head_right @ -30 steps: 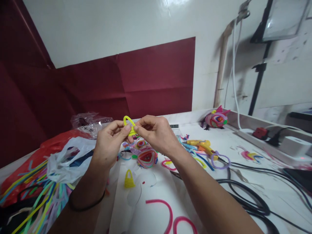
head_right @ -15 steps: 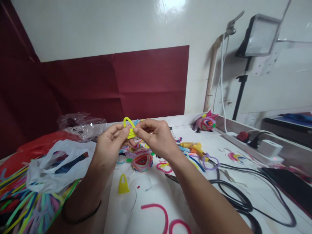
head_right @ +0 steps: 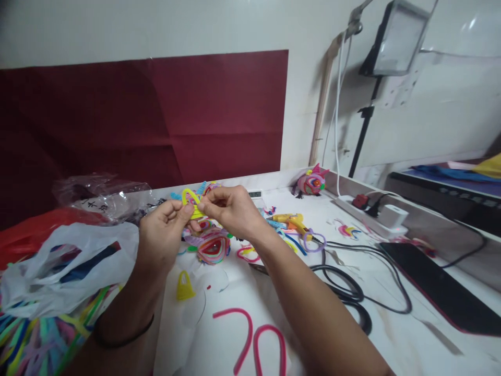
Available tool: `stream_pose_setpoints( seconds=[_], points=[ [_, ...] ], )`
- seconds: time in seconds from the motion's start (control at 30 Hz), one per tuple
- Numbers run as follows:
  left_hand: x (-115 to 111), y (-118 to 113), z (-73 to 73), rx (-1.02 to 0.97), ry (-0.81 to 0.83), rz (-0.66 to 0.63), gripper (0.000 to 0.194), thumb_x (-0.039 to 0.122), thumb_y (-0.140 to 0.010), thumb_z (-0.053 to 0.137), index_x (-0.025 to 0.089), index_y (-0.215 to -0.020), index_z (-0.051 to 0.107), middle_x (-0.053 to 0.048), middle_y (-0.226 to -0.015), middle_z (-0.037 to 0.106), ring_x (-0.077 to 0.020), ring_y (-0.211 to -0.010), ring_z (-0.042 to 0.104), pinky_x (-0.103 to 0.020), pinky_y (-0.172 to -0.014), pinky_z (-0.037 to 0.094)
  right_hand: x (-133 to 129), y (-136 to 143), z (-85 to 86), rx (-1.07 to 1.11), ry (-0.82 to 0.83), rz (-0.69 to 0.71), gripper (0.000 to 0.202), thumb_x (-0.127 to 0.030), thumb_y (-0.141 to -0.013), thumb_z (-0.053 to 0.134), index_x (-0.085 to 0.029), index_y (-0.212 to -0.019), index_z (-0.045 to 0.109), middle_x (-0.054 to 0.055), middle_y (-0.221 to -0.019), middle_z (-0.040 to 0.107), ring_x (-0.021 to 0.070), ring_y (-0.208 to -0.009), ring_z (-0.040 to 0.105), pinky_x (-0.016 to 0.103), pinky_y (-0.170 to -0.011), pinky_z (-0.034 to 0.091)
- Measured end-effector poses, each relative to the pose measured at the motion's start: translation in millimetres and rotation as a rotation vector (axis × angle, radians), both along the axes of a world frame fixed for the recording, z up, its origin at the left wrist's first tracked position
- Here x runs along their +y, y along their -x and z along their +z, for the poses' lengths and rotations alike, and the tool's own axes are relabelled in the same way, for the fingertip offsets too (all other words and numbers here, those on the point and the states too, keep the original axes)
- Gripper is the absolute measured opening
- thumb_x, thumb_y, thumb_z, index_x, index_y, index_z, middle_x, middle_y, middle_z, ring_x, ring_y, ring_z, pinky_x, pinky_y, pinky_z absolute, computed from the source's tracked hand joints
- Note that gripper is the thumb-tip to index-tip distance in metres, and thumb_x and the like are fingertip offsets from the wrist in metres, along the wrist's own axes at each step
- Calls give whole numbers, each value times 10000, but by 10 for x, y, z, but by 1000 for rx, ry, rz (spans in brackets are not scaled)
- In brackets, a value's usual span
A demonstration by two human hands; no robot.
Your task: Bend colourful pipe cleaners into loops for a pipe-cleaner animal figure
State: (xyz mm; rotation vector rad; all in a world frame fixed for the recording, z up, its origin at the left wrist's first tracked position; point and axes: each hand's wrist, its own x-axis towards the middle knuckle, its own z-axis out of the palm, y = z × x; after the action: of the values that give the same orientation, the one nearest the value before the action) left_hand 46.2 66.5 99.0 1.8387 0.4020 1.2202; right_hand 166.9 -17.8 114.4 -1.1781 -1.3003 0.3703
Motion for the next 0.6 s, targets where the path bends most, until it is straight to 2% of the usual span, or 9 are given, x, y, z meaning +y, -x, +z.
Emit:
stream_pose_setpoints(
  seconds=[0.13, 0.23, 0.3, 0.33, 0.4, 0.43, 0.53, 0.6],
  points=[
    [16, -9, 25, -22, 93, -26, 126, 263, -772, 589, 174, -686, 566, 35, -508, 579, -104, -463, 573, -198, -489, 463, -202, -184, 164, -36, 12, 8, 325, -457, -680, 693, -138, -726, 657, 5, -649, 606, 114, -609, 545, 238, -577, 442],
    [46, -7, 49, -37, 121, -10, 115, 266, -752, 609, 175, -693, 569, 40, -503, 573, -103, -451, 576, -190, -479, 469, -335, -449, 311, -151, -39, -158, 241, -381, -753, 646, -151, -820, 670, 23, -730, 649, 125, -665, 580, 240, -627, 464],
    [69, -6, 51, -24, 107, -17, 116, 272, -749, 614, 177, -692, 579, 35, -501, 577, -106, -463, 585, -184, -481, 474, -336, -633, 299, -364, 83, -238, 202, -330, -790, 603, -144, -827, 671, 27, -722, 656, 134, -667, 590, 238, -618, 463],
    [81, -5, 48, -18, 98, -18, 114, 272, -748, 616, 178, -693, 584, 32, -501, 583, -109, -467, 589, -184, -480, 476, -313, -716, 242, -512, 200, -242, 179, -282, -810, 570, -137, -819, 674, 30, -728, 663, 133, -669, 594, 234, -623, 461],
    [100, -4, 38, -6, 87, -11, 110, 275, -744, 622, 180, -699, 590, 26, -501, 598, -116, -466, 594, -188, -468, 479, -243, -848, 33, -889, 598, -196, 180, -136, -800, 523, -145, -862, 691, 34, -816, 685, 127, -721, 607, 220, -671, 446],
    [108, -2, 33, -3, 85, -5, 113, 280, -742, 624, 181, -700, 591, 23, -503, 604, -121, -464, 596, -192, -462, 481, -208, -897, -105, -941, 692, -173, 184, -87, -751, 550, -145, -831, 705, 40, -812, 693, 136, -722, 612, 224, -682, 439],
    [119, 7, 26, 9, 81, -1, 122, 292, -735, 633, 183, -693, 595, 18, -501, 608, -129, -457, 596, -203, -451, 483, -146, -982, -533, -998, 855, -158, 155, -82, -601, 676, -139, -737, 722, 78, -770, 697, 199, -717, 622, 256, -642, 433],
    [120, 16, 24, 14, 72, -4, 118, 286, -732, 635, 184, -685, 599, 17, -492, 604, -127, -455, 591, -200, -451, 480, -143, -1009, -740, -1008, 899, -161, 144, -60, -579, 663, -138, -686, 718, 95, -754, 693, 226, -734, 622, 267, -626, 425]
  ],
)
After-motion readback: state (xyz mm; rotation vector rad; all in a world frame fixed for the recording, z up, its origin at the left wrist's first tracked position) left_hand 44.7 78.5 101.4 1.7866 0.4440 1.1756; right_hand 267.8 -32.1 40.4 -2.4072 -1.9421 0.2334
